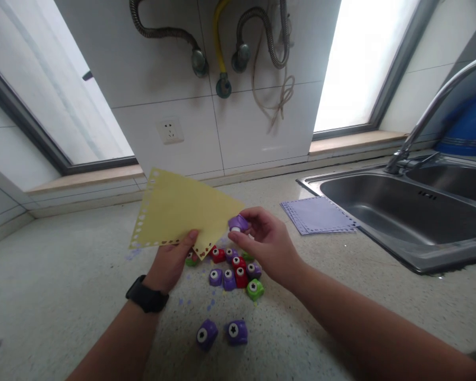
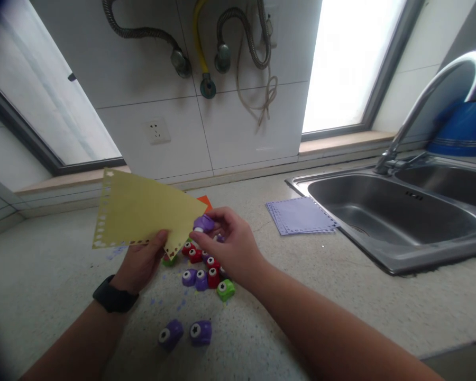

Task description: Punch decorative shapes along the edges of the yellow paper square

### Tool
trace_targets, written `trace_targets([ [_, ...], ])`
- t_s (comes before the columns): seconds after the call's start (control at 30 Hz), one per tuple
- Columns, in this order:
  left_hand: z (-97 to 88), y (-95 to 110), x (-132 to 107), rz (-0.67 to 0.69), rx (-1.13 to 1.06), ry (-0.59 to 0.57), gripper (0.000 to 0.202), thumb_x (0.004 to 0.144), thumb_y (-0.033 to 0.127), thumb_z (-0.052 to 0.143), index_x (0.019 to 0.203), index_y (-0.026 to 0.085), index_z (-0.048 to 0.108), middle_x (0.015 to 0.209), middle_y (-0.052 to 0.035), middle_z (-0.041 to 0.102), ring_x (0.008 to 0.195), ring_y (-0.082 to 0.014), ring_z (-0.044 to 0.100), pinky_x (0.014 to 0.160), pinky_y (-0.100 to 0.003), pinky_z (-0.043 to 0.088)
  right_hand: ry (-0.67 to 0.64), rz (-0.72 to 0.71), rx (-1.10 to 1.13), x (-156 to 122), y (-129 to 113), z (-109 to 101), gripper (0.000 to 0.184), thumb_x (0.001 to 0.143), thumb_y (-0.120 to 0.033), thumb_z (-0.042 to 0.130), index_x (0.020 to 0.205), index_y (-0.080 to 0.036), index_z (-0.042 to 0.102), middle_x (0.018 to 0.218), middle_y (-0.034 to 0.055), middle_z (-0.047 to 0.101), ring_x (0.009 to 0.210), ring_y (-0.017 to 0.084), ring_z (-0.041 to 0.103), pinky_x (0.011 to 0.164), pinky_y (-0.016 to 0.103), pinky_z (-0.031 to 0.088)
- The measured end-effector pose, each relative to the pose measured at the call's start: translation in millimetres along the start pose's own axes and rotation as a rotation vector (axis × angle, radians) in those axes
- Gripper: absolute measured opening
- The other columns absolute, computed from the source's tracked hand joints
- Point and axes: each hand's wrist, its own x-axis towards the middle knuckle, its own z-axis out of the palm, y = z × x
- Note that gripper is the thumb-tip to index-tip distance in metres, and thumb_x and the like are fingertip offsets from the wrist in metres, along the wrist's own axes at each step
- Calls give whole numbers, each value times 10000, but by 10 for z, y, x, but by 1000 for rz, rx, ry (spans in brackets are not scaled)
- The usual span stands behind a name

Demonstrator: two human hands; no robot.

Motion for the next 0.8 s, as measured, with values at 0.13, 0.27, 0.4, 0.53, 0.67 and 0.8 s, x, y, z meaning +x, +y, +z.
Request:
trace_targets([
  [0.13,24,65,-4,78,-109,-10,325,811,498,757,894,185,775,1043,-93,797,1148,-275,675,1071,-402,468,-41,267,112,66,6,7,334,757,-378,849,968,-184,679,804,4,697,667,125,615,625,289,508],
  [0.27,36,138,-19,98,-110,-38,306,830,446,762,993,189,780,1174,-98,777,1204,-278,658,1123,-421,430,-72,361,144,74,48,20,302,764,-403,849,915,-176,718,789,-3,699,626,101,579,609,272,475],
  [0.4,52,182,-45,117,-138,-96,309,853,440,745,1015,179,778,1195,-102,773,1201,-277,662,1112,-416,447,-126,399,154,50,115,29,277,800,-422,827,876,-173,732,766,0,692,631,103,588,624,270,480],
  [0.53,65,195,-70,102,-156,-137,346,843,467,748,1007,164,777,1196,-112,777,1183,-293,677,1054,-415,501,-185,470,183,21,165,41,303,810,-434,824,926,-173,725,884,53,742,717,143,666,671,295,528],
  [0.67,65,188,-81,77,-183,-182,391,837,486,751,1029,146,780,1140,-123,796,1084,-302,725,949,-395,565,-222,519,206,-4,165,76,297,803,-428,835,905,-173,723,856,56,747,698,143,684,647,279,536],
  [0.8,64,196,-83,48,-229,-219,405,857,471,739,1102,150,772,1111,-112,806,1045,-304,743,893,-387,589,-232,529,211,-17,170,98,287,799,-423,839,902,-176,736,837,53,745,675,136,674,614,264,532],
])
